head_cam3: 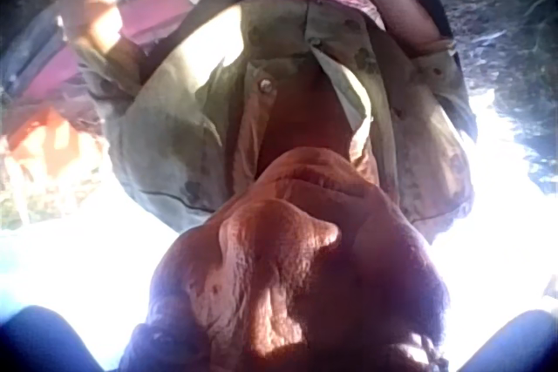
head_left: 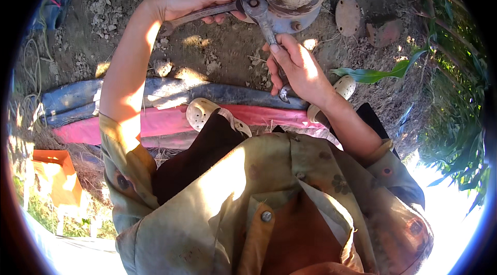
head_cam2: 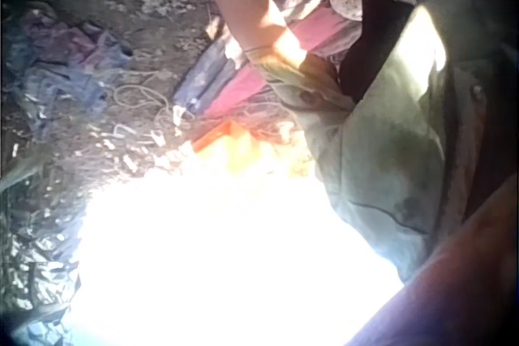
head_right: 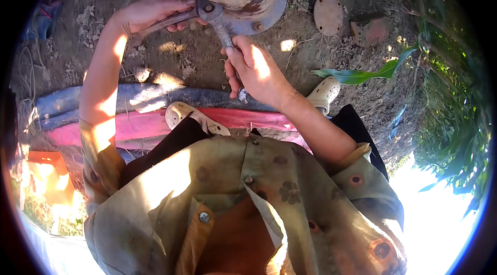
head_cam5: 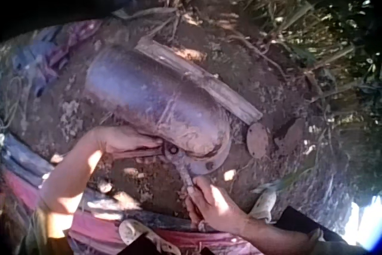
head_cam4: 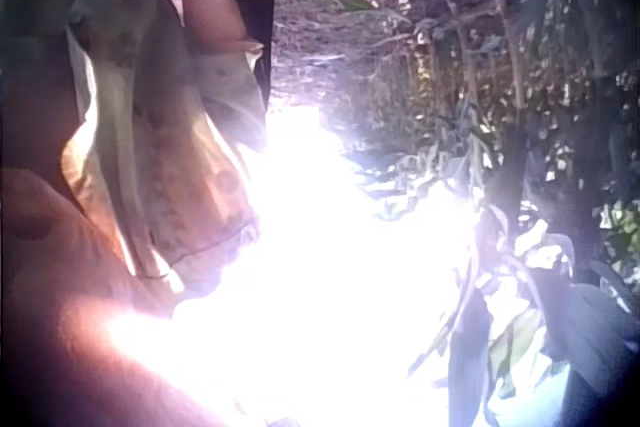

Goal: The person works on a curved metal pipe section outdoors, using a wrench to tighten bolts on a flange connection. They manipulate the pipe and a flange piece, aligning them and securing the joint with tools.

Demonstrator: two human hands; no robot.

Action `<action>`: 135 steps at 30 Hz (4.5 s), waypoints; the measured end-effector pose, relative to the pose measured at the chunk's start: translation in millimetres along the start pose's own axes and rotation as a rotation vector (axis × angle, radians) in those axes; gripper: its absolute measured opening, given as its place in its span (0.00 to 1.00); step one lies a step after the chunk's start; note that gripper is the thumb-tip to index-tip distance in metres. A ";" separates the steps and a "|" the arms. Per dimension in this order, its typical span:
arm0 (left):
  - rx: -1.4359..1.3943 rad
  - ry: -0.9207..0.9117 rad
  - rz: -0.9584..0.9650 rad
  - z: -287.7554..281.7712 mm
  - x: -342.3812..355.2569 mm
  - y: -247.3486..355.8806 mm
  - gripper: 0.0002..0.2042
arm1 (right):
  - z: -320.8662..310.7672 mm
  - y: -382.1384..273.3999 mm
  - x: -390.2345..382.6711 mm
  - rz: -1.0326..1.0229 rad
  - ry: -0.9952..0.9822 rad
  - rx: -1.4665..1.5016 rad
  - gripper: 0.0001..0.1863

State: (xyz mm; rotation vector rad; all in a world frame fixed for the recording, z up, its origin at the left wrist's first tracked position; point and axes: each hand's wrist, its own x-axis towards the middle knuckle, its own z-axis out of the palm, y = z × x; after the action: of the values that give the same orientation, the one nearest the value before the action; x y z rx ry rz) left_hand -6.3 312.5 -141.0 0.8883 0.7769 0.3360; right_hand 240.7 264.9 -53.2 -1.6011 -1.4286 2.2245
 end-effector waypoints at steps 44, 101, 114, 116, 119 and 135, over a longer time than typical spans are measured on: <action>0.055 0.178 -0.079 16.4 6.1 12.2 0.18 | 9.1 27.3 16.2 -0.065 0.093 -0.209 0.09; -0.356 0.312 0.105 34.3 4.1 -27.2 0.17 | 121.0 26.9 55.4 -0.285 -0.048 1.173 0.13; -0.331 0.181 0.046 23.8 4.0 -34.9 0.17 | 55.1 46.2 22.0 -0.179 -0.172 0.658 0.17; -0.301 0.239 0.018 29.4 1.1 -30.8 0.18 | 43.3 46.2 18.2 -0.170 -0.096 0.462 0.18; -0.277 0.248 0.011 31.4 1.7 -27.4 0.18 | 27.1 40.5 11.5 -0.100 -0.023 0.306 0.18; -0.565 0.356 0.145 53.6 6.3 -36.0 0.12 | 30.7 40.7 30.1 -0.013 -0.038 0.505 0.18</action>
State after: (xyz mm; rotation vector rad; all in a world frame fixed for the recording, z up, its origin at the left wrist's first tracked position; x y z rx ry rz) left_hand 35.4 264.0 -151.8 0.3517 0.8822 0.8124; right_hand 221.2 237.5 -101.9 -1.3751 -0.7793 2.3606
